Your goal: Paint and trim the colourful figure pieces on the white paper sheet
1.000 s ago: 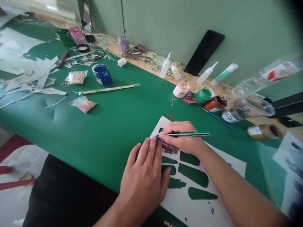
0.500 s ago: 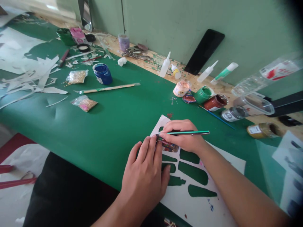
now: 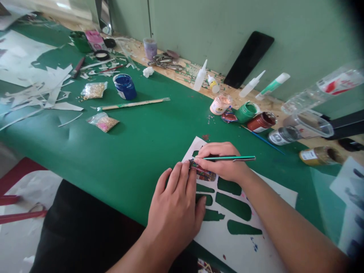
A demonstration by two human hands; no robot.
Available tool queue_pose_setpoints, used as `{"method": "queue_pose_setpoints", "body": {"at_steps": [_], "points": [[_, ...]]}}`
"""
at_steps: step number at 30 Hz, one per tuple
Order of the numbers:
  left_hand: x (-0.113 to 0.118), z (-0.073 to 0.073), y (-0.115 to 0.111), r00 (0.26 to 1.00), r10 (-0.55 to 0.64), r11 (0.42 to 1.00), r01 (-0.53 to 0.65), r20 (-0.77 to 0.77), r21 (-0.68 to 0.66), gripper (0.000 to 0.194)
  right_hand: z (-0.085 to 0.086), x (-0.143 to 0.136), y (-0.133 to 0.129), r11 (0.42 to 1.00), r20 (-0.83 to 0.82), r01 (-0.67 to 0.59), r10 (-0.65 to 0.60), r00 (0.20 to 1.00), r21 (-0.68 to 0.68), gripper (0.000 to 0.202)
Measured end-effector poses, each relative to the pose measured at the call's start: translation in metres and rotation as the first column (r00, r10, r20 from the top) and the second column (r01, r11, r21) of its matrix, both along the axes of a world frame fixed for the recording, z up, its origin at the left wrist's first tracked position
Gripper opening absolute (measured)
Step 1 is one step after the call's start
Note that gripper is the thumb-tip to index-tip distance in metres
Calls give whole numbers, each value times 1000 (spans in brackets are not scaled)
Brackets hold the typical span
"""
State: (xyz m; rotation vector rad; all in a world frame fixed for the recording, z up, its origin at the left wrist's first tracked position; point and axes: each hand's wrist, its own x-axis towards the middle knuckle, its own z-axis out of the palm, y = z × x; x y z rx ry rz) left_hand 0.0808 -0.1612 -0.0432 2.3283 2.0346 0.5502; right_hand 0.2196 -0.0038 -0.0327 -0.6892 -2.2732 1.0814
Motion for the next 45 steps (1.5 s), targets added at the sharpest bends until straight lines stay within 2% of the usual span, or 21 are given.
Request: {"method": "queue_pose_setpoints", "body": {"at_steps": [13,19,24,29,38,45], "points": [[-2,0,2,1000,-1,1000,1,10,-12,53,0,4,4,1000,27,0,1,1000,-21,9],[-3,-1,0,1000,-11,1000,11,13,-16,53,-2,8,6,967,6,159,-161,987,-198,14],[-6,4,3,999,-28,998,29,33,-53,51,-5,8,8,952,-53,172,-191,980,-253,16],[-12,13,12,998,-67,992,67,-2,-104,44,-8,9,9,910,-126,162,-224,966,-381,23],[-6,7,8,998,38,997,-41,-43,-61,62,-4,7,7,954,-77,174,-198,977,-245,15],[-17,14,17,999,-20,993,14,-45,-117,63,0,5,4,977,-22,152,-157,987,-151,13]]}}
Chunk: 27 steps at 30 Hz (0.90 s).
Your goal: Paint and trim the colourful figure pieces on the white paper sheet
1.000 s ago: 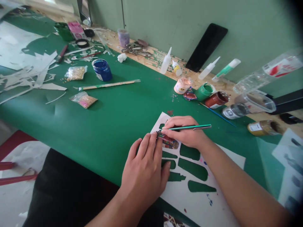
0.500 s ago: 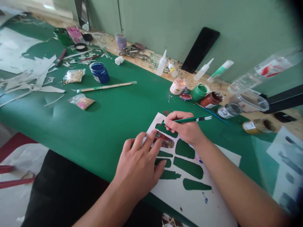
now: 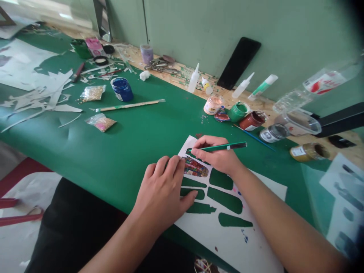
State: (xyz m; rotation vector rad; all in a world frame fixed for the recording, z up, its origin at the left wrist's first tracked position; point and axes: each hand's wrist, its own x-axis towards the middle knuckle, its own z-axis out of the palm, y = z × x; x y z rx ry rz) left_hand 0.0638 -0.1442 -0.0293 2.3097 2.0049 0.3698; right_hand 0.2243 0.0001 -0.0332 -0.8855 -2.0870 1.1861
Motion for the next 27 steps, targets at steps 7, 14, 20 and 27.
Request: {"method": "queue_pose_setpoints", "body": {"at_steps": [7,14,20,27], "points": [[-1,1,7,1000,10,1000,-9,-24,7,52,-1,0,2,1000,-2,5,-5,1000,-9,13],[-3,-2,4,999,30,1000,-30,40,3,54,-1,2,2,997,41,-21,24,999,-79,14],[-18,0,8,997,-60,998,60,42,6,50,5,0,-3,998,62,-44,41,997,38,5],[-27,-5,9,991,-105,994,103,78,31,48,3,-1,-1,993,109,-30,18,994,113,6]]}}
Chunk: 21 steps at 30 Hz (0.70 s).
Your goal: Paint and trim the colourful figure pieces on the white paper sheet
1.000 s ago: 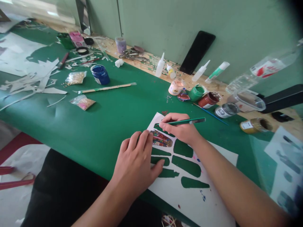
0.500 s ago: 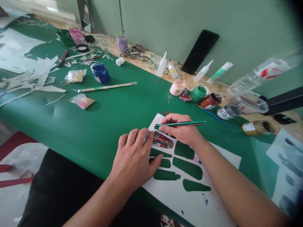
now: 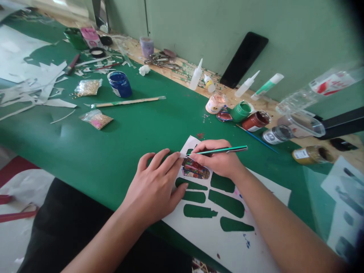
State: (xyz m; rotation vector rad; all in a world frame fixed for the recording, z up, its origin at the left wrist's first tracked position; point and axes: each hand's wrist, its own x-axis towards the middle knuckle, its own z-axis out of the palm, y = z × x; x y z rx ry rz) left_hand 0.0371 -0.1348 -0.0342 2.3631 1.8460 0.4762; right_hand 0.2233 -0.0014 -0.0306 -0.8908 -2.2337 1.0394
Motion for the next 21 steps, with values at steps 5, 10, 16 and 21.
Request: {"method": "queue_pose_setpoints", "body": {"at_steps": [5,10,16,21], "points": [[-7,-1,-2,999,-35,999,35,-13,-22,53,0,-1,0,999,10,-21,21,1000,40,6],[-15,2,-2,997,-72,997,71,-38,-34,61,-1,-2,-1,1000,9,-11,11,1000,21,6],[-16,2,-3,996,-73,997,71,-58,-32,62,-2,-2,-3,1000,14,-8,7,1000,22,5],[-16,1,-4,996,-75,997,74,-50,-38,62,-2,-3,-4,999,7,-14,14,1000,33,5]]}}
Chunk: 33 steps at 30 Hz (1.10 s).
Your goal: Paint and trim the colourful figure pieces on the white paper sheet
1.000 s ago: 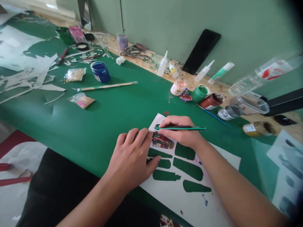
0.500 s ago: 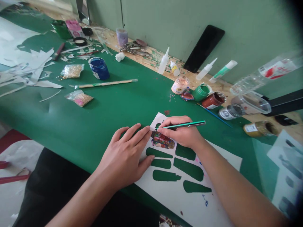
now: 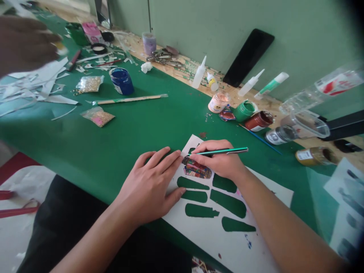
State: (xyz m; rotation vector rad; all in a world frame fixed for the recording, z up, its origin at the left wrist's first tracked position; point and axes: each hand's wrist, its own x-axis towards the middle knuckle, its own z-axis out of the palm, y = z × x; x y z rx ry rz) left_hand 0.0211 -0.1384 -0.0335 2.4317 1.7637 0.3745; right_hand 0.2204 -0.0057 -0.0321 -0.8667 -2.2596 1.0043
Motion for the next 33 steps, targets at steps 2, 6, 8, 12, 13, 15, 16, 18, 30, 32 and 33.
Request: {"method": "queue_pose_setpoints", "body": {"at_steps": [2,6,8,12,13,15,16,18,30,32,33], "points": [[0,0,0,1000,1,1000,-1,0,1,62,0,0,0,1000,-2,-13,13,1000,-6,6],[0,0,0,1000,2,1000,-2,-4,-2,62,1,0,1,999,5,-33,33,999,-12,9],[0,1,0,1000,3,1000,-3,-5,-6,61,1,1,1,999,10,-37,37,999,-16,9],[0,2,1,1000,7,1000,-7,3,-19,61,2,1,1,999,22,-39,39,999,-35,10],[0,2,2,1000,7,1000,-7,6,-21,61,2,1,2,999,22,-38,39,999,-38,10],[0,2,2,1000,6,1000,-6,16,-21,61,2,2,2,998,21,-39,40,999,-38,10],[0,2,2,1000,7,1000,-6,20,-21,60,2,2,2,998,21,-41,42,999,-37,10],[0,2,1,1000,11,1000,-11,28,-23,60,2,2,3,998,24,-45,46,999,-33,10],[2,4,2,1000,9,999,-9,6,-32,58,2,2,4,995,8,-87,87,996,-40,12],[2,4,3,1000,4,999,-4,-2,-35,58,3,2,3,995,12,-88,89,996,-53,12],[2,4,3,1000,1,999,-2,-5,-37,58,3,2,3,994,13,-89,90,996,-58,13]]}}
